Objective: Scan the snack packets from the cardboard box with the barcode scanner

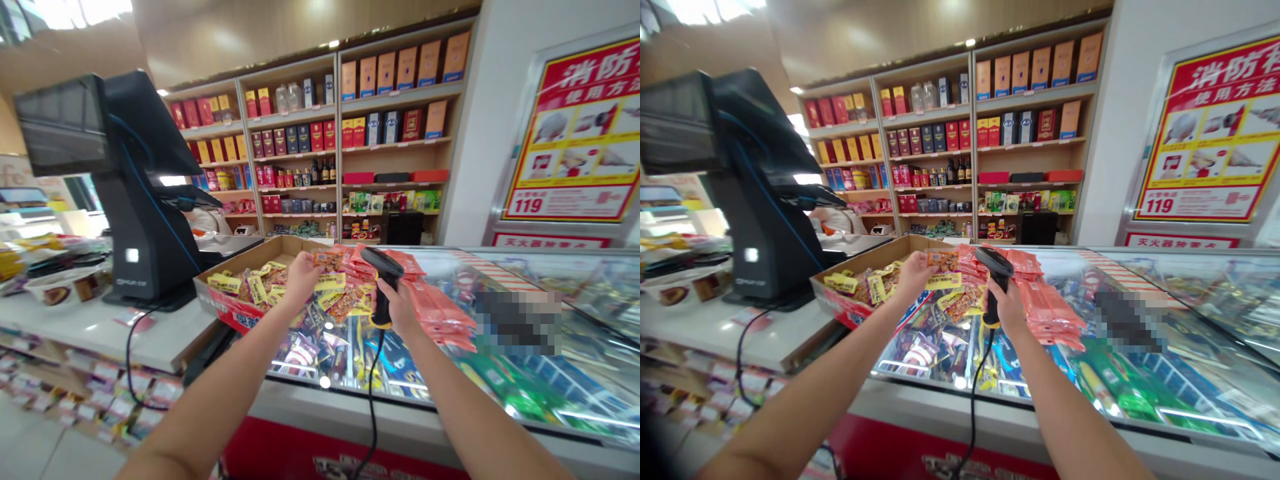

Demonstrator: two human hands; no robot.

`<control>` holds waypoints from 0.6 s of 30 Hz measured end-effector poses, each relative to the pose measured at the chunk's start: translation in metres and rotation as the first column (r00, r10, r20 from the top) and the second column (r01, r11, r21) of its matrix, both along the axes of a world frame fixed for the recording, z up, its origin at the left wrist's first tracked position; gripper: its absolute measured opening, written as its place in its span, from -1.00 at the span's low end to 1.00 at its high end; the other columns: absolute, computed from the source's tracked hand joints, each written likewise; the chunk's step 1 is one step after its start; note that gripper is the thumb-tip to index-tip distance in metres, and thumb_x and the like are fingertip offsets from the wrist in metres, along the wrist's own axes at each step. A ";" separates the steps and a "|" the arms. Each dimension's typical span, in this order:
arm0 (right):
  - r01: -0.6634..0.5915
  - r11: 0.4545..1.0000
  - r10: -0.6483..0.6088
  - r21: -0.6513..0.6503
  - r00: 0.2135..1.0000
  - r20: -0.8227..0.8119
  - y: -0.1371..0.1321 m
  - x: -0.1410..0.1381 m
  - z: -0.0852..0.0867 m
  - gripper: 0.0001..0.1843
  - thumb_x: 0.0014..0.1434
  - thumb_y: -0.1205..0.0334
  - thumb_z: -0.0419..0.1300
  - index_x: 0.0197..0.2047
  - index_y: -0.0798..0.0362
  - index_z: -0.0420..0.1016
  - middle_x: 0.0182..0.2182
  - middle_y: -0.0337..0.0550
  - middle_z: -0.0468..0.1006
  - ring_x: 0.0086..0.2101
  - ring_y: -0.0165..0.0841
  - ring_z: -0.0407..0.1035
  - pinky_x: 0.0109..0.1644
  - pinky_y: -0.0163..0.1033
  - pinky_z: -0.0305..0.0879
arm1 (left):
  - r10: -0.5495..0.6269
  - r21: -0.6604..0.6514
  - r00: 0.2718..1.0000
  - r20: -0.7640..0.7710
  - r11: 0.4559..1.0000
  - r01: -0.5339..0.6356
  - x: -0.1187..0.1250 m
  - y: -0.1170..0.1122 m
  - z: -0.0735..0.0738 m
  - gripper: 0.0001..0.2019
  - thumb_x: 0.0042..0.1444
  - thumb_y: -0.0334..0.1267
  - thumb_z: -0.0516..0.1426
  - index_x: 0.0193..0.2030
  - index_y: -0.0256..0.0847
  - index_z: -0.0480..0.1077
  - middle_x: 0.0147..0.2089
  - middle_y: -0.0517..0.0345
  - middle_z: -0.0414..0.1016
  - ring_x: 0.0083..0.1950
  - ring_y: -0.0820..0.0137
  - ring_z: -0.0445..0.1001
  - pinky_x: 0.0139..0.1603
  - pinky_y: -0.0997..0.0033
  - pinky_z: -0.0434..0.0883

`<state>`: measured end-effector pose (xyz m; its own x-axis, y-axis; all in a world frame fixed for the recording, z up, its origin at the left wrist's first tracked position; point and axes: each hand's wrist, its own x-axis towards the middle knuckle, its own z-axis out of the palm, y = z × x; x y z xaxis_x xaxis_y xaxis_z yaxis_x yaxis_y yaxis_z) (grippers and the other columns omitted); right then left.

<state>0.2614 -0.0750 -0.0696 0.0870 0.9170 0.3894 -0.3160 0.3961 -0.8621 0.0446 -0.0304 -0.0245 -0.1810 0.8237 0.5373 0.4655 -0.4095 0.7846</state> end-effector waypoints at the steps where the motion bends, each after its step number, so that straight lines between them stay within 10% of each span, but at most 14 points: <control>1: -0.010 1.000 0.010 -0.002 1.000 0.016 -0.001 0.000 0.001 -0.63 -0.01 -0.05 0.33 -0.43 0.02 0.31 -0.67 -0.34 0.40 -0.70 -0.44 0.28 -0.65 -0.33 0.23 | -0.014 0.002 0.999 0.037 1.000 0.014 0.012 0.001 -0.017 -0.85 -0.02 -0.36 0.20 -0.30 -0.18 0.31 -0.40 0.22 0.52 -0.33 0.38 0.51 -0.19 0.38 0.41; 7: -0.200 0.977 0.212 -0.075 0.950 0.229 -0.008 -0.001 0.002 -0.65 -0.01 -0.04 0.31 -0.42 0.02 0.30 -0.68 -0.32 0.42 -0.73 -0.43 0.25 -0.68 -0.33 0.21 | -0.087 -0.057 0.922 0.378 0.992 0.117 0.032 0.019 -0.072 -0.84 -0.02 -0.42 0.17 -0.30 -0.19 0.27 -0.41 0.19 0.54 -0.36 0.35 0.55 -0.27 0.39 0.43; 18: -0.268 0.955 0.297 -0.131 0.888 0.351 -0.011 -0.006 -0.001 -0.69 0.00 -0.01 0.30 -0.43 0.02 0.32 -0.72 -0.34 0.39 -0.75 -0.45 0.22 -0.69 -0.35 0.14 | -0.101 -0.002 0.915 0.390 0.994 0.111 0.027 0.018 -0.076 -0.81 -0.05 -0.38 0.18 -0.28 -0.19 0.27 -0.42 0.23 0.53 -0.35 0.37 0.56 -0.30 0.44 0.42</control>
<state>0.2559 -0.0863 -0.0707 -0.3137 0.9098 0.2718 -0.0645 0.2652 -0.9620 0.0719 -0.0123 -0.1006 -0.2823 0.8614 0.4222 0.0765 -0.4185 0.9050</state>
